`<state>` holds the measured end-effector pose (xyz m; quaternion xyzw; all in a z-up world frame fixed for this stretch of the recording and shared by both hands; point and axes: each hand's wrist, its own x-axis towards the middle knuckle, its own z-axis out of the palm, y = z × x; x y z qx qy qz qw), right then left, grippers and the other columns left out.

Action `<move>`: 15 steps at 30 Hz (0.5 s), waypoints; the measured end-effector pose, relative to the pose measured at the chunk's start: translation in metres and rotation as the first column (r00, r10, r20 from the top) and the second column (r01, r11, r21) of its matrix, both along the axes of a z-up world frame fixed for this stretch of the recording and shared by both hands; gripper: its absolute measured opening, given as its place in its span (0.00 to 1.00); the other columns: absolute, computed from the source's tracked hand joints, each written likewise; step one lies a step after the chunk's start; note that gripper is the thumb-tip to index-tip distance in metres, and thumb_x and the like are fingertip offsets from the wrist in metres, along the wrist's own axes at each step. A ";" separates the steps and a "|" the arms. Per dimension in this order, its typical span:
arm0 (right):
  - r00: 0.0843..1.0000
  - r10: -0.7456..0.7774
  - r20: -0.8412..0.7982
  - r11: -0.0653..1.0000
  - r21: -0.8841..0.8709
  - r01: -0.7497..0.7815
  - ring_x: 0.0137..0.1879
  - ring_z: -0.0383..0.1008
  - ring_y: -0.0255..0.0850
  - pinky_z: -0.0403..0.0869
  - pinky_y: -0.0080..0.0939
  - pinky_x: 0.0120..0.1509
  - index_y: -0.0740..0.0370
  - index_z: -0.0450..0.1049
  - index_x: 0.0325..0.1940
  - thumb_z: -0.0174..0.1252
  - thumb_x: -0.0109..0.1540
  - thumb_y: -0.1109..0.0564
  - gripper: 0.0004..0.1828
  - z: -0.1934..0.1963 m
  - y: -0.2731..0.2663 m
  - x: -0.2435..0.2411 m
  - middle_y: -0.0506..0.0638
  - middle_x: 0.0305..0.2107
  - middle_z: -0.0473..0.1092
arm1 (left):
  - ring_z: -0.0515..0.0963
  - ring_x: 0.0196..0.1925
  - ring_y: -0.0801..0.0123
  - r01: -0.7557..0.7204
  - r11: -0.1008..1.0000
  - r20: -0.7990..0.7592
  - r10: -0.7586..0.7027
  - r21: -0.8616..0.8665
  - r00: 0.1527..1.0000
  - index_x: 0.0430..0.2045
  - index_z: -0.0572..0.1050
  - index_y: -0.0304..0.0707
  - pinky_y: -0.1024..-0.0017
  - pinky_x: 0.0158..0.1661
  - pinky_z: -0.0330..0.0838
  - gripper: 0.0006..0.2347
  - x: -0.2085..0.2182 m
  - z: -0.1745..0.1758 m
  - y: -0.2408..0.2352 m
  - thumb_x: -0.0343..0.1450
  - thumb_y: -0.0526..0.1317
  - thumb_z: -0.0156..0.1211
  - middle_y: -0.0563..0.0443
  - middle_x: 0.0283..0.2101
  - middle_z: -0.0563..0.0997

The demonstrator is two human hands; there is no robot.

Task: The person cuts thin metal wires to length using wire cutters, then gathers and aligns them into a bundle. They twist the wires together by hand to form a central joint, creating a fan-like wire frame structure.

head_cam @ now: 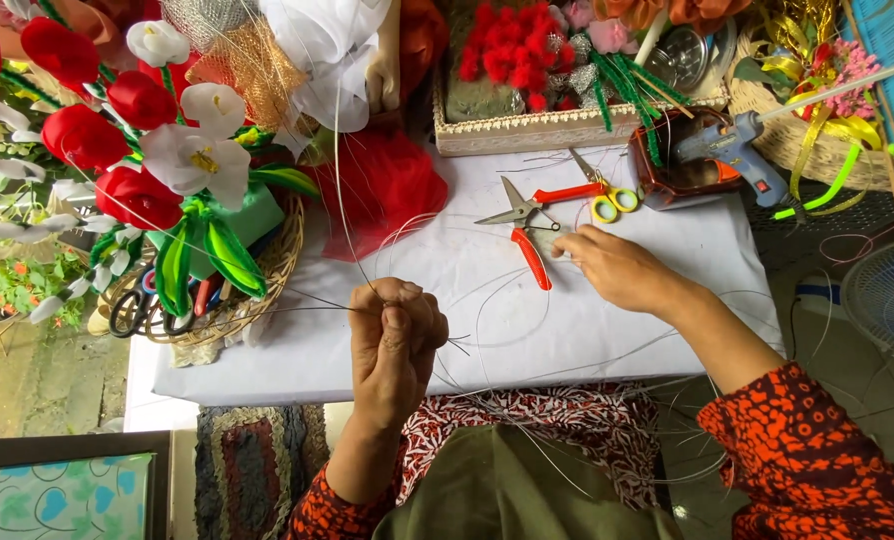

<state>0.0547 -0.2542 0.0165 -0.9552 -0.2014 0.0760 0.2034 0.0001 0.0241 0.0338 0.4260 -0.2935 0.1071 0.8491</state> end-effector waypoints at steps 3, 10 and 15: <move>0.998 0.049 -0.044 0.998 -0.043 -0.051 0.43 0.73 0.52 0.73 0.46 0.50 0.56 0.65 0.49 0.39 0.63 0.62 0.13 -0.008 -0.002 -0.016 0.57 0.35 0.67 | 0.54 0.22 0.74 -0.021 1.000 -0.011 0.020 -0.020 1.000 0.42 0.59 0.31 0.78 0.24 0.54 0.08 0.006 0.003 0.000 0.77 0.37 0.34 0.55 0.21 0.54; 0.980 0.136 -0.146 0.972 -0.170 -0.160 0.40 0.76 0.45 0.75 0.40 0.46 0.57 0.65 0.53 0.41 0.64 0.65 0.15 -0.009 -0.004 -0.040 0.51 0.34 0.69 | 0.55 0.22 0.75 -0.048 0.999 0.006 0.049 -0.025 0.999 0.41 0.59 0.33 0.79 0.24 0.54 0.07 0.016 0.009 0.003 0.77 0.39 0.36 0.56 0.22 0.54; 0.970 0.155 -0.188 0.959 -0.206 -0.194 0.43 0.73 0.47 0.74 0.43 0.47 0.57 0.61 0.56 0.35 0.64 0.63 0.17 -0.030 -0.011 -0.053 0.52 0.37 0.67 | 0.54 0.21 0.76 -0.119 0.993 0.028 0.119 -0.005 0.992 0.42 0.59 0.34 0.80 0.23 0.53 0.08 0.022 0.026 0.008 0.77 0.40 0.36 0.56 0.21 0.55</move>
